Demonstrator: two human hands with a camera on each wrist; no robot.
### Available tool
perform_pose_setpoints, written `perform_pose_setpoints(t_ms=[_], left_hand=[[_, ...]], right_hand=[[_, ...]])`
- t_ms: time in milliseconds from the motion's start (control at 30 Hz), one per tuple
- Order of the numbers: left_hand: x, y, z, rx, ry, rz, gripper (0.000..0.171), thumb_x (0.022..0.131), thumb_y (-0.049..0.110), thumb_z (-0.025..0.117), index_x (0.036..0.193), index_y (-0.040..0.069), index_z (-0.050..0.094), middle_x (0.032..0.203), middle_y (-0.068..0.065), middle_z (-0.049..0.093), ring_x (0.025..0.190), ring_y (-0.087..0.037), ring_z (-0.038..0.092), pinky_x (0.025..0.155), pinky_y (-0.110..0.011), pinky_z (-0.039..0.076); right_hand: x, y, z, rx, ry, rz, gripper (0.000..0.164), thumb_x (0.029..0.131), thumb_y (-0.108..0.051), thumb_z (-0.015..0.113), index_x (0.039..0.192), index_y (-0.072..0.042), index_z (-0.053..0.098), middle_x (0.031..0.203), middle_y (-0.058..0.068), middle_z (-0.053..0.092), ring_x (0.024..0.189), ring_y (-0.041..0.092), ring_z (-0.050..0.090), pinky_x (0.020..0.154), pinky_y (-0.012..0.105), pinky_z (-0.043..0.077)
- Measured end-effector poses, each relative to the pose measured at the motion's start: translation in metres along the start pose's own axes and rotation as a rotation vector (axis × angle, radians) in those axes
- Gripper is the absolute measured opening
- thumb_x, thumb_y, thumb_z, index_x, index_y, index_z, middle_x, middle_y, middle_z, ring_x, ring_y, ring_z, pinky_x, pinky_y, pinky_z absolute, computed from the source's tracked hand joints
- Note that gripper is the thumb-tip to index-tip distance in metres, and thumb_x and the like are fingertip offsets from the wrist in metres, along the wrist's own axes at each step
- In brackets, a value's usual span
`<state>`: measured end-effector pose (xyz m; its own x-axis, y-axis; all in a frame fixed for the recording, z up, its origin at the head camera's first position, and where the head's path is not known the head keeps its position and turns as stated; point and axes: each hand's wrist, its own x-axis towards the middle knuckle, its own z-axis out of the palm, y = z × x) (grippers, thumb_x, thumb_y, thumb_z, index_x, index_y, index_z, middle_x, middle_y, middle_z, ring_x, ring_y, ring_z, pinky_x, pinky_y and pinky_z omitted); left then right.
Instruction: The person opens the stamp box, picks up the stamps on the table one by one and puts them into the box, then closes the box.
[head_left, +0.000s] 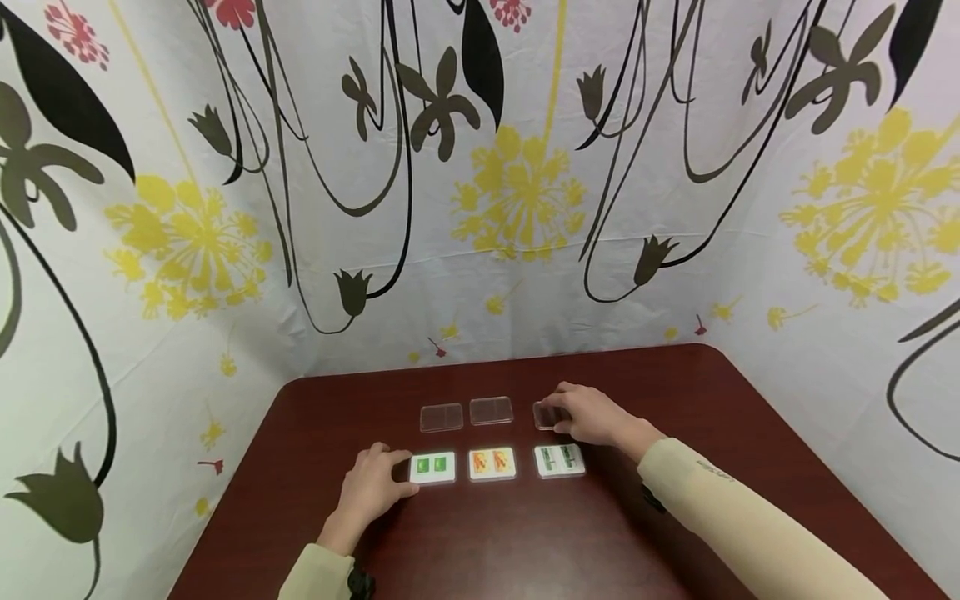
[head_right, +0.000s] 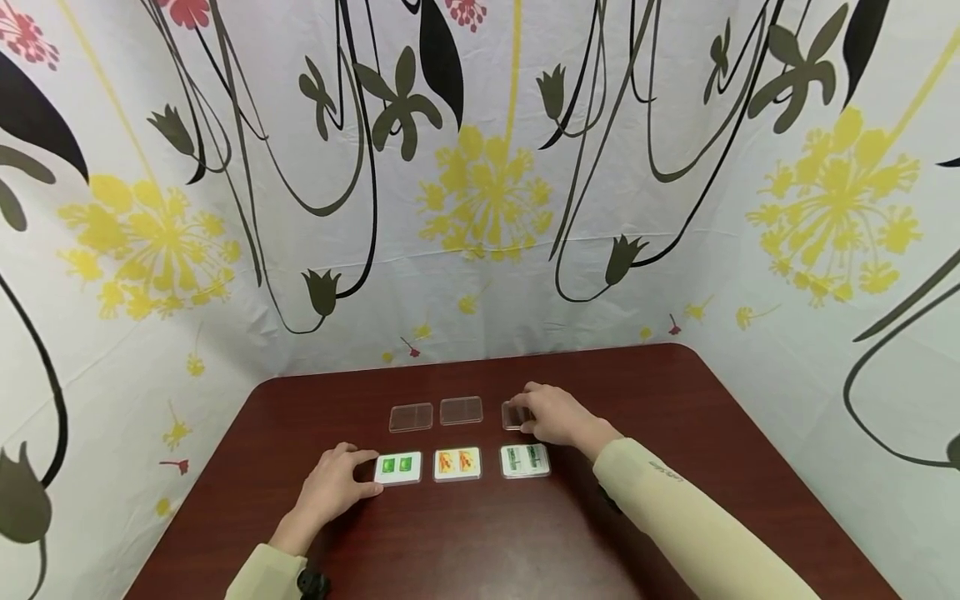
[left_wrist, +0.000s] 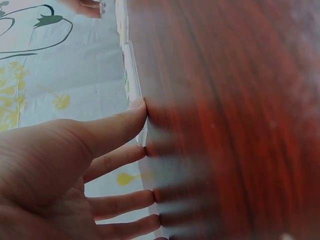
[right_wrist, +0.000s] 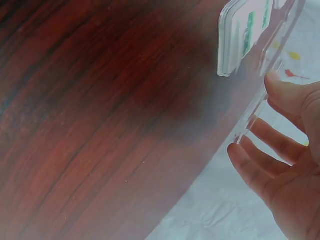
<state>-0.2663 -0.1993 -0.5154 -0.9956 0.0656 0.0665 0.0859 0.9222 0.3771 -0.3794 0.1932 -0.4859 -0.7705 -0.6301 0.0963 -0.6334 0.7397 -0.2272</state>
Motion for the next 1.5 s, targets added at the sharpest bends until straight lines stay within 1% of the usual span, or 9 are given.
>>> perform_pose_setpoints(t_ms=[300,500,667,800,1033,1267,1500], left_hand=[[-0.002,0.0,-0.004,0.017,-0.002,0.024,0.056,0.078,0.036,0.088,0.127,0.013,0.071,0.121,-0.018,0.059,0.108,-0.039,0.056,0.066,-0.051,0.053],[-0.001,0.001,-0.003,0.026,-0.004,0.03,0.057,0.079,0.037,0.087,0.128,0.013,0.071,0.123,-0.019,0.059,0.111,-0.04,0.055,0.065,-0.051,0.053],[-0.001,0.001,-0.003,0.022,-0.005,0.028,0.057,0.078,0.036,0.087,0.127,0.013,0.071,0.121,-0.018,0.059,0.11,-0.039,0.055,0.063,-0.051,0.052],[-0.001,0.001,-0.004,0.019,-0.007,0.029,0.056,0.078,0.036,0.088,0.127,0.014,0.071,0.12,-0.017,0.059,0.109,-0.039,0.055,0.062,-0.05,0.052],[-0.002,0.002,-0.004,0.027,-0.004,0.024,0.056,0.078,0.036,0.088,0.127,0.014,0.071,0.121,-0.017,0.059,0.109,-0.038,0.056,0.062,-0.049,0.052],[-0.001,0.001,-0.003,0.029,-0.006,0.017,0.056,0.079,0.036,0.088,0.127,0.015,0.07,0.122,-0.017,0.059,0.11,-0.038,0.056,0.064,-0.052,0.052],[0.0,0.0,-0.003,0.031,-0.011,0.018,0.056,0.078,0.037,0.088,0.127,0.016,0.07,0.122,-0.016,0.059,0.111,-0.038,0.056,0.063,-0.052,0.052]], right_hand=[[-0.008,-0.017,-0.009,-0.024,0.013,-0.071,0.045,0.09,-0.018,0.078,0.133,-0.021,0.068,0.11,0.002,0.061,0.082,0.012,0.053,0.069,0.031,0.047],[-0.017,-0.022,-0.011,-0.044,0.028,-0.124,0.047,0.088,-0.019,0.08,0.134,-0.02,0.067,0.111,0.001,0.061,0.083,0.01,0.053,0.069,0.031,0.048],[-0.024,-0.025,-0.01,-0.049,0.05,-0.158,0.048,0.086,-0.02,0.082,0.133,-0.018,0.068,0.109,0.002,0.062,0.083,0.01,0.054,0.067,0.031,0.048],[-0.03,-0.026,-0.008,-0.053,0.049,-0.159,0.048,0.087,-0.023,0.082,0.132,-0.019,0.068,0.109,0.0,0.061,0.082,0.01,0.054,0.067,0.03,0.048],[-0.038,-0.028,-0.001,-0.015,0.032,-0.178,0.045,0.089,-0.022,0.08,0.132,-0.018,0.067,0.108,0.001,0.062,0.082,0.015,0.058,0.067,0.03,0.048],[-0.041,-0.03,0.008,-0.034,0.006,-0.188,0.047,0.088,-0.024,0.08,0.132,-0.02,0.067,0.111,-0.001,0.062,0.081,0.008,0.054,0.068,0.032,0.05],[-0.043,-0.029,0.016,-0.036,-0.003,-0.185,0.047,0.088,-0.025,0.08,0.133,-0.021,0.067,0.108,-0.001,0.061,0.076,0.005,0.052,0.067,0.03,0.049]])
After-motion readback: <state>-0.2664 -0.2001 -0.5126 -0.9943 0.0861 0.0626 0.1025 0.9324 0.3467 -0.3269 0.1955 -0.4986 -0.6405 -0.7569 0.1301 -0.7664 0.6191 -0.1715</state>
